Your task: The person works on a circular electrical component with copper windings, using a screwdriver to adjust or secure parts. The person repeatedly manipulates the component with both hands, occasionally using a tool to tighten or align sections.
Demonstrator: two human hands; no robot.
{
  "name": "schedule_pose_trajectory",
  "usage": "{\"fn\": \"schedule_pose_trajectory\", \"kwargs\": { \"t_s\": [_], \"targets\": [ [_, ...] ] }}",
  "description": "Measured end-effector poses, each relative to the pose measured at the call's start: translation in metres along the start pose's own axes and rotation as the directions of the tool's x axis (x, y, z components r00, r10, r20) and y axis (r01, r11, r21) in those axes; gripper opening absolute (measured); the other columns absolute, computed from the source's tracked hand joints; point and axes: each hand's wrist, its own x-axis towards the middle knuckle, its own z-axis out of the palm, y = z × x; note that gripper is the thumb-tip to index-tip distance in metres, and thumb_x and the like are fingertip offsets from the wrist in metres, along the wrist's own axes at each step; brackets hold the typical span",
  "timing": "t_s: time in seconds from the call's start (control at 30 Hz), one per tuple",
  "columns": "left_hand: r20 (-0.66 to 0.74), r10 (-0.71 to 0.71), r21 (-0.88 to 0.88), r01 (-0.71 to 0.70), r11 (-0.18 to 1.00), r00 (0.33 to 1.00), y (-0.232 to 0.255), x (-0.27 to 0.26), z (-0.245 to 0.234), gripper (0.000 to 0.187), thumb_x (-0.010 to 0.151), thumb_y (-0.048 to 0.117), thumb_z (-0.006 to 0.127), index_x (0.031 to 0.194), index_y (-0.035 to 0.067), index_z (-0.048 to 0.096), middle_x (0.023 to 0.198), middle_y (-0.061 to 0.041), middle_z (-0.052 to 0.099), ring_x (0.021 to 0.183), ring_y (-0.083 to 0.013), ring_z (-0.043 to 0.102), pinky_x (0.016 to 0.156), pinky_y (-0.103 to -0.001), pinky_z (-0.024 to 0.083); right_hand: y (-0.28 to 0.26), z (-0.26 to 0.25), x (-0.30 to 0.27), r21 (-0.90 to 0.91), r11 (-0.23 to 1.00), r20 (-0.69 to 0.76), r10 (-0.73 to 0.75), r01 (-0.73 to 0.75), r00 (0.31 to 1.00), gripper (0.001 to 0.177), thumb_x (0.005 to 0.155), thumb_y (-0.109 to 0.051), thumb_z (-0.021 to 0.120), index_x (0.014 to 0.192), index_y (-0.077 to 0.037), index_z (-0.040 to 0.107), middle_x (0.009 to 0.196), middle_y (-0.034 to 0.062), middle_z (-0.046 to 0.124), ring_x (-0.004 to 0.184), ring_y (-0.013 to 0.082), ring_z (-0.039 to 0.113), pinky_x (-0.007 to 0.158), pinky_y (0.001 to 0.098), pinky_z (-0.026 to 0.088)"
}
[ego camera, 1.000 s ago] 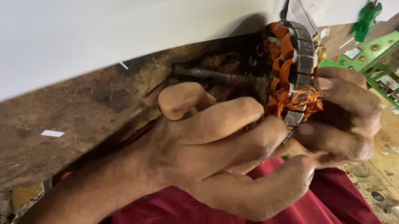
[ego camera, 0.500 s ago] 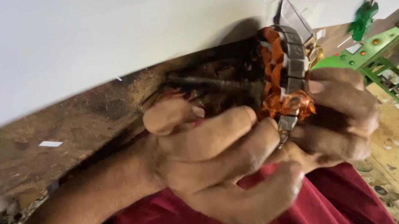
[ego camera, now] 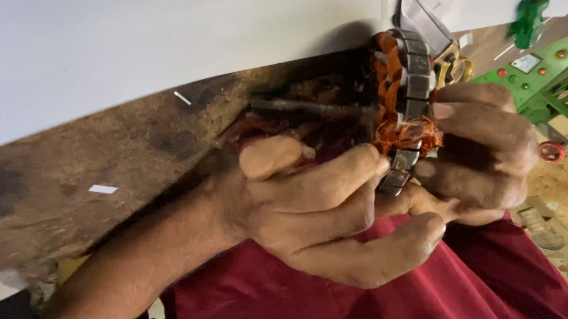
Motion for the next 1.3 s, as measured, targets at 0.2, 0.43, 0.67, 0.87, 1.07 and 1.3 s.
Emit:
{"fn": "schedule_pose_trajectory", "kwargs": {
  "t_s": [0.2, 0.43, 0.67, 0.87, 1.07, 1.3],
  "targets": [
    [0.009, -0.158, -0.025, 0.158, 0.987, 0.987, 0.014, 0.014, 0.000, 0.033, 0.107, 0.020, 0.069, 0.139, 0.020, 0.059, 0.084, 0.009, 0.069, 0.111, -0.0150, 0.065, 0.111, -0.043, 0.022, -0.008, 0.005, -0.018, -0.025, 0.991, -0.097, 0.128, -0.131, 0.987, 0.026, 0.088, -0.026, 0.078, 0.104, -0.012, 0.061, 0.113, 0.0183, 0.064, 0.100, 0.0363, 0.067, 0.078, 0.0493, 0.066],
    [0.111, -0.257, 0.013, 0.258, 0.966, 0.960, 0.022, 0.022, -0.005, 0.029, 0.103, 0.025, 0.070, 0.131, 0.021, 0.067, 0.082, 0.008, 0.067, 0.106, -0.0105, 0.067, 0.108, -0.037, 0.026, -0.018, 0.019, -0.026, -0.052, 0.988, -0.179, 0.135, -0.146, 0.975, 0.034, 0.085, -0.024, 0.083, 0.107, -0.009, 0.061, 0.121, 0.0213, 0.059, 0.105, 0.0368, 0.065, 0.083, 0.0474, 0.060],
    [0.409, -0.487, 0.128, 0.480, 0.868, 0.772, 0.029, 0.041, -0.027, 0.046, 0.095, 0.043, 0.082, 0.127, 0.013, 0.069, 0.106, -0.003, 0.059, 0.105, -0.0203, 0.052, 0.102, -0.046, 0.028, -0.032, 0.032, -0.032, 0.066, 0.956, -0.249, 0.295, -0.287, 0.923, 0.050, 0.084, -0.029, 0.089, 0.118, -0.012, 0.056, 0.132, 0.0163, 0.057, 0.118, 0.0332, 0.063, 0.091, 0.0447, 0.060],
    [0.489, -0.557, 0.261, 0.497, 0.828, 0.672, 0.037, 0.073, -0.033, 0.052, 0.092, 0.045, 0.087, 0.129, 0.012, 0.071, 0.115, -0.005, 0.056, 0.111, -0.0215, 0.047, 0.101, -0.047, 0.029, -0.023, 0.031, -0.044, 0.041, 0.972, -0.228, 0.236, -0.232, 0.945, 0.054, 0.076, -0.031, 0.090, 0.117, -0.011, 0.059, 0.126, 0.0215, 0.057, 0.112, 0.0369, 0.062, 0.092, 0.0510, 0.061],
    [0.574, -0.517, 0.303, 0.421, 0.855, 0.635, 0.038, 0.093, -0.041, 0.033, 0.101, 0.030, 0.086, 0.124, 0.010, 0.075, 0.121, -0.002, 0.057, 0.113, -0.0181, 0.047, 0.095, -0.042, 0.030, -0.026, 0.031, -0.048, 0.113, 0.954, -0.167, 0.293, -0.277, 0.941, 0.064, 0.081, -0.039, 0.093, 0.122, -0.010, 0.055, 0.136, 0.0212, 0.053, 0.120, 0.0332, 0.062, 0.097, 0.0437, 0.062],
    [0.662, -0.545, 0.317, 0.466, 0.826, 0.514, 0.032, 0.117, -0.037, 0.016, 0.098, 0.024, 0.083, 0.105, 0.012, 0.076, 0.120, -0.004, 0.054, 0.114, -0.0218, 0.046, 0.093, -0.043, 0.029, -0.024, 0.033, -0.045, 0.155, 0.952, -0.157, 0.287, -0.264, 0.945, 0.065, 0.080, -0.034, 0.097, 0.124, -0.009, 0.056, 0.138, 0.0189, 0.052, 0.118, 0.0292, 0.063, 0.098, 0.0448, 0.058]
  ]
}}
